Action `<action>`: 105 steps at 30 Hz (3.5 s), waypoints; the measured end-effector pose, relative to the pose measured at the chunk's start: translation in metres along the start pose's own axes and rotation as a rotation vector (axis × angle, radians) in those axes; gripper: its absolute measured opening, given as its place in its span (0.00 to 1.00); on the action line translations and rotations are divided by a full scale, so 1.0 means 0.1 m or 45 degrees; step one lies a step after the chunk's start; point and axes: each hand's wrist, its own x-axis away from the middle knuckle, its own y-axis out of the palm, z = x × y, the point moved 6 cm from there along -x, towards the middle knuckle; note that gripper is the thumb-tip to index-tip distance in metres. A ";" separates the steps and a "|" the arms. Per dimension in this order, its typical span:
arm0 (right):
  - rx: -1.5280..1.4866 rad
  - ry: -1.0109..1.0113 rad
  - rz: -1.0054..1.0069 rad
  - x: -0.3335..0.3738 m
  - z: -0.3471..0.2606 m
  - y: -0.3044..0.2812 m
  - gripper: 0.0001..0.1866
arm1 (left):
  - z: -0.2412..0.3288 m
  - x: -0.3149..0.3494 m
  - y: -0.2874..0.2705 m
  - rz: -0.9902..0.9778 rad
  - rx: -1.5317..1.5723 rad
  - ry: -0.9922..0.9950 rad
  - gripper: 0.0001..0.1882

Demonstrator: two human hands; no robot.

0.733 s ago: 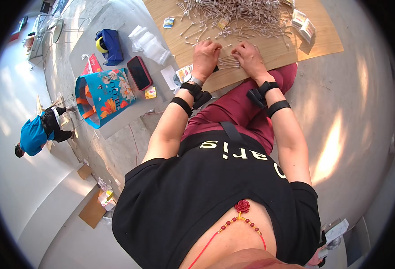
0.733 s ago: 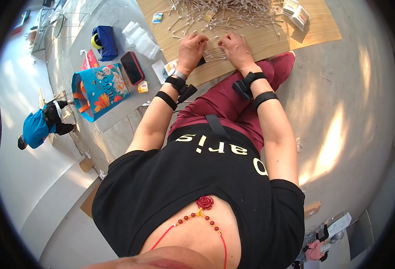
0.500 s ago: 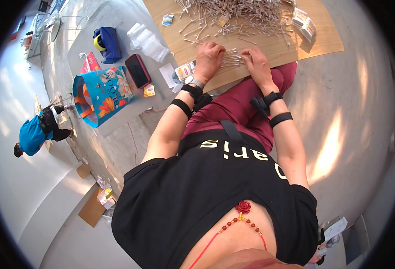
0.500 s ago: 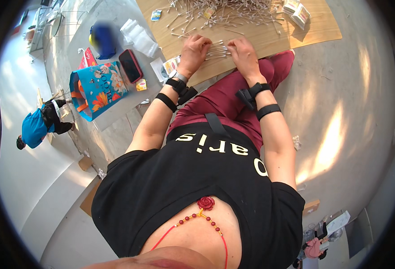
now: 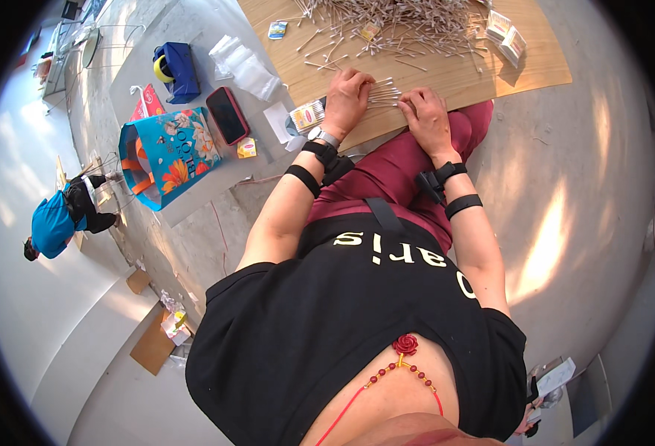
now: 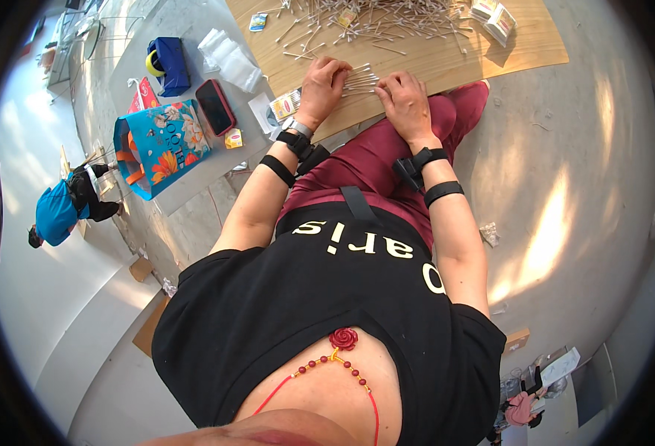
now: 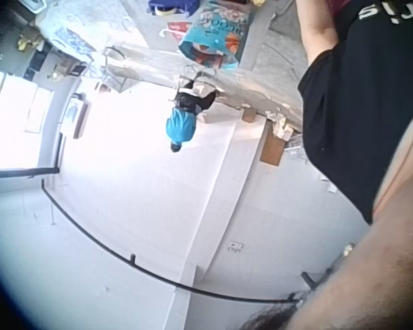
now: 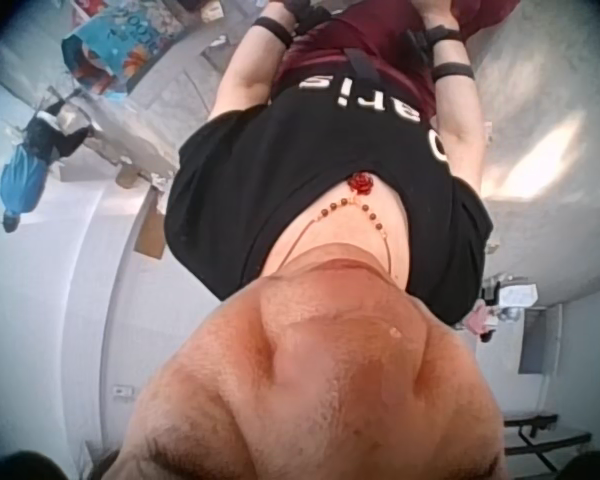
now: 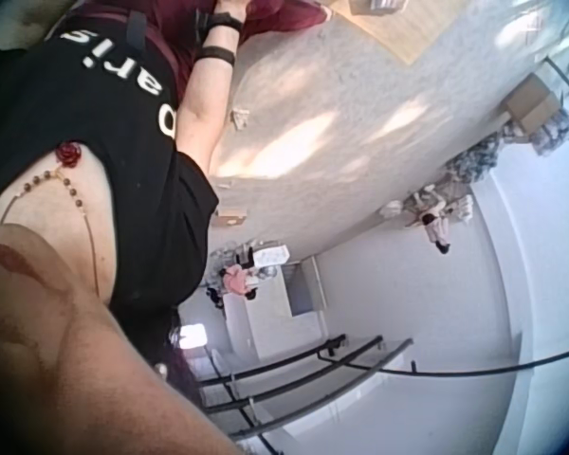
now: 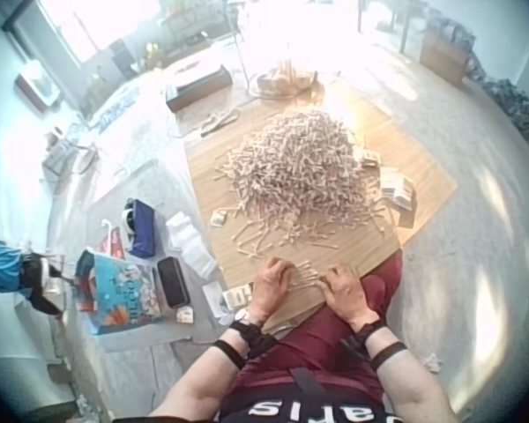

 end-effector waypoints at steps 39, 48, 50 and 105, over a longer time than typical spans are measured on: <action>-0.023 -0.088 -0.023 -0.72 -0.39 0.50 0.15 | -0.74 -0.08 -0.86 0.251 -0.354 -0.254 0.11; 0.207 -0.195 -0.115 -1.11 -0.49 0.87 0.10 | -0.72 -0.10 -0.95 0.330 -0.327 -0.265 0.09; 0.257 -0.204 -0.137 -1.15 -0.47 0.99 0.09 | -0.64 -0.15 -0.89 0.303 -0.276 -0.179 0.08; 0.334 -0.120 0.009 -1.09 0.21 0.36 0.06 | 0.03 -0.45 -0.12 -0.318 -0.185 0.288 0.07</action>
